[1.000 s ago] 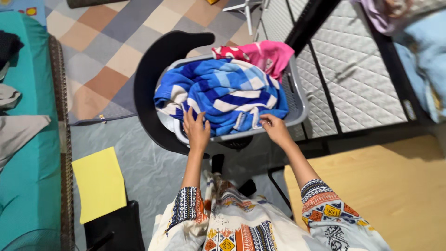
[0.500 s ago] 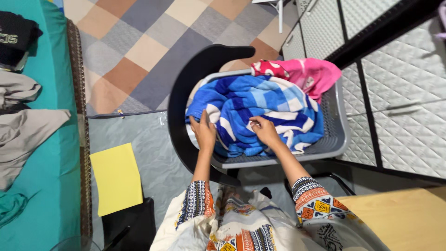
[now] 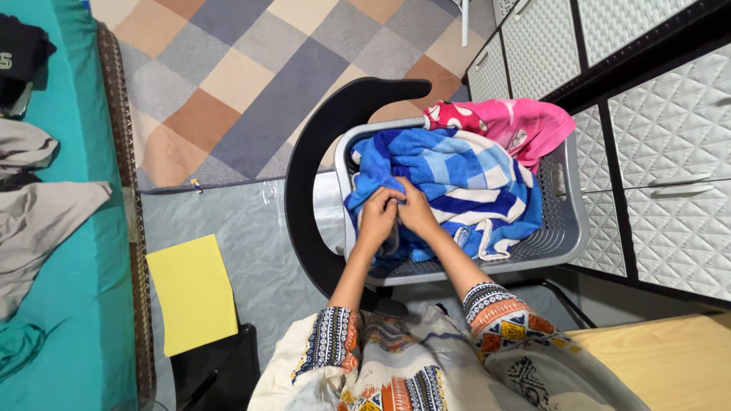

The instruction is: The person folds a blue and white patterned towel on a wooden table, then places it on a shelf. They then pick up a pink floral towel from a laundry basket.

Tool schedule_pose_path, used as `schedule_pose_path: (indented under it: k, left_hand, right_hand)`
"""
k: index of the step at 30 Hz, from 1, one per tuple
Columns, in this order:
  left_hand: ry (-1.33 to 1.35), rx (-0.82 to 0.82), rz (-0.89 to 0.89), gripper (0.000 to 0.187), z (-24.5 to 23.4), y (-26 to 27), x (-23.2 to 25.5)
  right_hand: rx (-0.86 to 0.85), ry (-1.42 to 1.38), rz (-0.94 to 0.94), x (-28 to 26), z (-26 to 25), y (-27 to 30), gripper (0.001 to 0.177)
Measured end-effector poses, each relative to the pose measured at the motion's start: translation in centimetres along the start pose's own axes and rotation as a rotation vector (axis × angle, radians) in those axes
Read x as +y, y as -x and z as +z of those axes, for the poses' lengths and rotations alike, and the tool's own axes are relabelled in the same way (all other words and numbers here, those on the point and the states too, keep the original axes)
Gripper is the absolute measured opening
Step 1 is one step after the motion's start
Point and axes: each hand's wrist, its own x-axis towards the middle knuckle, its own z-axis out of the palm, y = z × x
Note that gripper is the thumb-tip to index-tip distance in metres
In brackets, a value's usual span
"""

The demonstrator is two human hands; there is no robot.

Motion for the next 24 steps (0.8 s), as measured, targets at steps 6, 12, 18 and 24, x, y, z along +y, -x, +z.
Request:
schedule_pose_path:
  k: [6,12,18,24]
  left_hand:
    - [-0.514,0.069,0.142,0.064,0.3,0.7,5.6]
    - [-0.596,-0.059,-0.022,0.108,1.0,0.7,4.7]
    - [-0.454,-0.23,-0.075,0.124,6.0,3.7,1.2]
    - [-0.166,-0.413,-0.097,0.061,9.6,5.1,0.1]
  right_hand:
    - [0.106,-0.319,-0.045,0.5,-3.1,-0.2,0.041]
    - [0.261,-0.751,-0.021,-1.6,-9.4,3.2,0.023]
    - [0.365,-0.903,-0.043,-4.9,-15.3,9.6,0.02]
    - [0.538,-0.919,-0.158,-4.1,-20.3,17.3,0.019]
